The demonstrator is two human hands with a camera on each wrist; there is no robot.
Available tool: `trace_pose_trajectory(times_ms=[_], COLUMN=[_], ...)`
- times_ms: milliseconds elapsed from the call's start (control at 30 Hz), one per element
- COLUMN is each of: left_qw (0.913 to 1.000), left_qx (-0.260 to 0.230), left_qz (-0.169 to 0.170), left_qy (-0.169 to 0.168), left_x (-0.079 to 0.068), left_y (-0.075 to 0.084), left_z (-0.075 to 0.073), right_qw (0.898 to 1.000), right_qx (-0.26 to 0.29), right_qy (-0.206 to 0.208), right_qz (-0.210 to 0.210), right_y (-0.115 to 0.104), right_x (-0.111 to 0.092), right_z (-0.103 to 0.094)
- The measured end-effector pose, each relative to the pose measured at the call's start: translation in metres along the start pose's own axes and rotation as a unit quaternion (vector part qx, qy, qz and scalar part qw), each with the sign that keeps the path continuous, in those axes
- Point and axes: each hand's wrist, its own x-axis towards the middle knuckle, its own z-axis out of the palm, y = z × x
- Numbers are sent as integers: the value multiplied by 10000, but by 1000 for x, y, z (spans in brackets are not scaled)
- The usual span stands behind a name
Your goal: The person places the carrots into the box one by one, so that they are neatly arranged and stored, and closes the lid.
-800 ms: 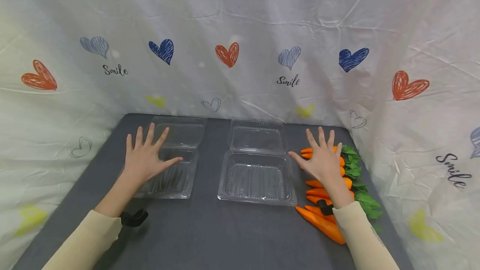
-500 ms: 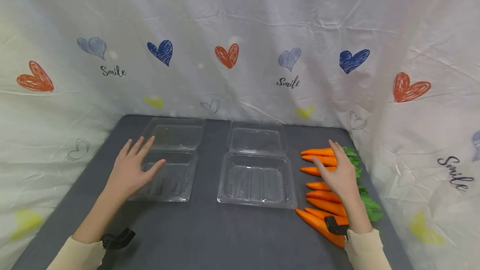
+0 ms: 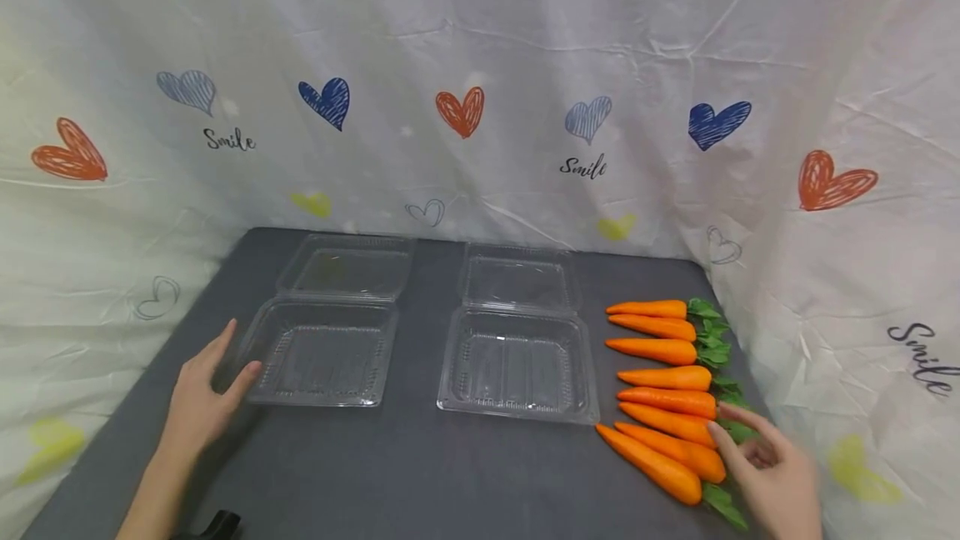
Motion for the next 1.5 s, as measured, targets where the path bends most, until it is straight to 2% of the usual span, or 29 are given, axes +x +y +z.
trace_pose_trajectory(times_ms=[167,267,367,433,500,667,800,933,1067,1167,1300,1400,1500], left_qw=[9991,9983,9975,9968,9960,9964,9973,9982,9988,9986,9982,9977,9975], left_qx=[-309,-393,-441,-479,-537,-594,-468,-313,-293,-330,-288,-290,-379], left_qz=[-93,-148,-190,-220,-284,-232,-154,-95,54,90,1,-44,-8], left_qy=[-281,-413,-528,-598,-657,-563,-539,-502,-401,-408,-530,-616,-600], left_x=[-10,-15,-18,-18,-20,-23,-23,-21,-20,-20,-22,-22,-20], left_y=[-22,-29,-32,-33,-34,-34,-34,-34,-34,-33,-33,-33,-33], left_z=[4,6,7,8,8,7,9,12,14,14,15,15,16], right_qw=[9996,9989,9980,9971,9968,9964,9956,9960,9988,9979,9951,9975,9996], right_qx=[-131,-90,-387,-644,-787,-665,-691,-685,-304,-46,-38,-91,-52], right_qy=[-126,-92,13,47,7,-200,-174,3,245,589,960,703,246], right_qz=[-216,-455,-509,-398,-114,494,616,567,309,252,238,85,-126], right_y=[18,26,32,37,41,52,54,52,48,40,21,6,-13], right_x=[-27,-36,-41,-42,-42,-39,-38,-39,-45,-47,-46,-40,-29], right_z=[13,22,28,30,31,33,35,32,23,19,19,24,34])
